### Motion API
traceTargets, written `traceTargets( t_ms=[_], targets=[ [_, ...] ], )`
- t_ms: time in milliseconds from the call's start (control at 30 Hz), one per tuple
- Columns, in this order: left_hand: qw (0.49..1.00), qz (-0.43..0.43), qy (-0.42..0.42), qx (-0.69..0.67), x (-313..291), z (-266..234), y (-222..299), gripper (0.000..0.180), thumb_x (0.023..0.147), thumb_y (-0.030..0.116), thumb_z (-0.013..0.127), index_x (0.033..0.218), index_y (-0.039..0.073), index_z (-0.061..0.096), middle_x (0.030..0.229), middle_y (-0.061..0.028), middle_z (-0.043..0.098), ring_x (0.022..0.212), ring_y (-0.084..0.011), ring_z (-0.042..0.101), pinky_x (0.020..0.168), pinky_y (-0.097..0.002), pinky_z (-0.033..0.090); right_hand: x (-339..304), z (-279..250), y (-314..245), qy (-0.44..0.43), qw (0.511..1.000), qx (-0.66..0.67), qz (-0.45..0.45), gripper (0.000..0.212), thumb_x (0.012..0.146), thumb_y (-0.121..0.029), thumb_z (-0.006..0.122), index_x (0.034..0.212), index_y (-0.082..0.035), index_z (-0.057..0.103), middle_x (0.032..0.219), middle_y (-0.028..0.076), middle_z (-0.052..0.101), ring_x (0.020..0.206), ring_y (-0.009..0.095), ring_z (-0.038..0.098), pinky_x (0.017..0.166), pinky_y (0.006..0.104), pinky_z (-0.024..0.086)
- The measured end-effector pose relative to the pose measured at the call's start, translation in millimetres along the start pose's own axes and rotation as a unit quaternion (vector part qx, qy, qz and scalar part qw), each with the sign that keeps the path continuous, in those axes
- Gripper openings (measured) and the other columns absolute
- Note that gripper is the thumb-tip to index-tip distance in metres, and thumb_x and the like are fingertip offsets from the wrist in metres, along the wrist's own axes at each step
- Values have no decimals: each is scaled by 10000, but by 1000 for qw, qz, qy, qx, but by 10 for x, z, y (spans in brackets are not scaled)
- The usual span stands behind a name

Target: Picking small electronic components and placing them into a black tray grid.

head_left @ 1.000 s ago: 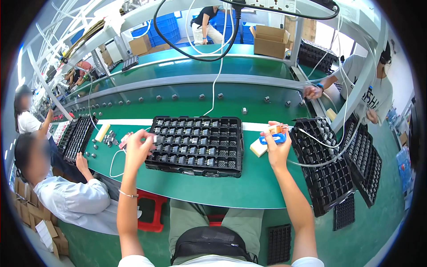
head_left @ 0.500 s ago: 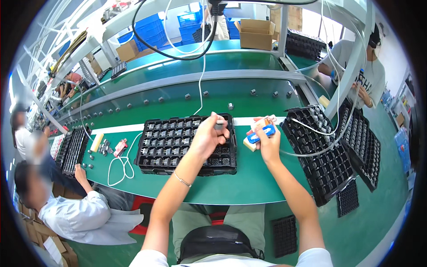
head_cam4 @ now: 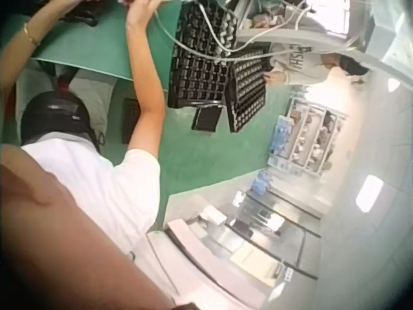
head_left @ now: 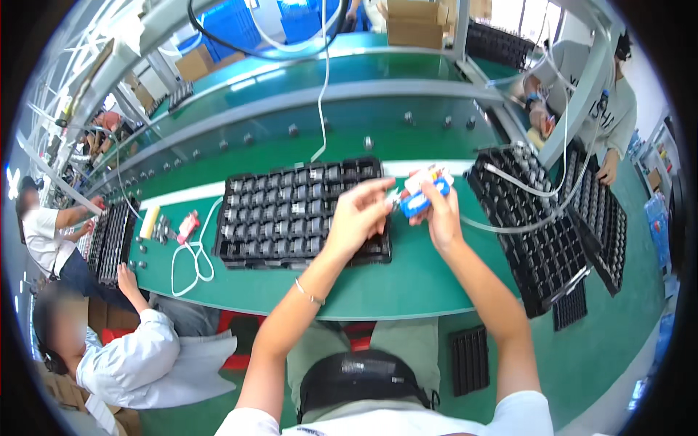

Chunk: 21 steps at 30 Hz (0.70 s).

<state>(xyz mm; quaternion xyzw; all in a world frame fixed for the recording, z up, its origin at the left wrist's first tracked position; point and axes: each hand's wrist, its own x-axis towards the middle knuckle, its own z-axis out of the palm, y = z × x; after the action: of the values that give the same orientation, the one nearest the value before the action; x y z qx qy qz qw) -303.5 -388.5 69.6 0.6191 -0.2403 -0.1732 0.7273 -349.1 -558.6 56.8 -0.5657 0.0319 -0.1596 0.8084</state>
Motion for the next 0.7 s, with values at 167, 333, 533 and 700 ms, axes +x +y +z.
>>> traceTargets(
  t_ms=[167,333,533,700],
  targets=[
    [1000,-1,31,-5,63,-13,3,143,862,38,671,970,-13,592,777,-67,661,516,-73,555,403,-178,362,62,-37,20,1,1000,-8,7,276,942,-268,569,988,4,580,761,85,646,544,140,611,438,261,504],
    [1000,6,29,-5,35,-6,-21,176,836,27,718,943,-16,585,831,-74,675,600,-47,573,488,-184,450,53,-57,28,-24,999,-16,23,308,919,-275,604,1028,13,599,787,73,653,593,123,629,444,249,506],
    [999,18,39,9,12,47,-61,172,832,26,721,926,-12,582,822,-65,666,633,-43,585,500,-187,461,26,-129,-3,-45,997,-40,53,352,904,-292,627,1079,12,599,811,66,655,613,116,633,452,240,505],
    [999,13,42,19,1,37,-35,168,827,22,721,913,-9,581,812,-59,661,626,-44,584,497,-186,462,38,-152,9,-69,992,-20,106,376,895,-292,644,1140,-25,544,857,67,652,637,123,634,463,242,502]
  ],
)
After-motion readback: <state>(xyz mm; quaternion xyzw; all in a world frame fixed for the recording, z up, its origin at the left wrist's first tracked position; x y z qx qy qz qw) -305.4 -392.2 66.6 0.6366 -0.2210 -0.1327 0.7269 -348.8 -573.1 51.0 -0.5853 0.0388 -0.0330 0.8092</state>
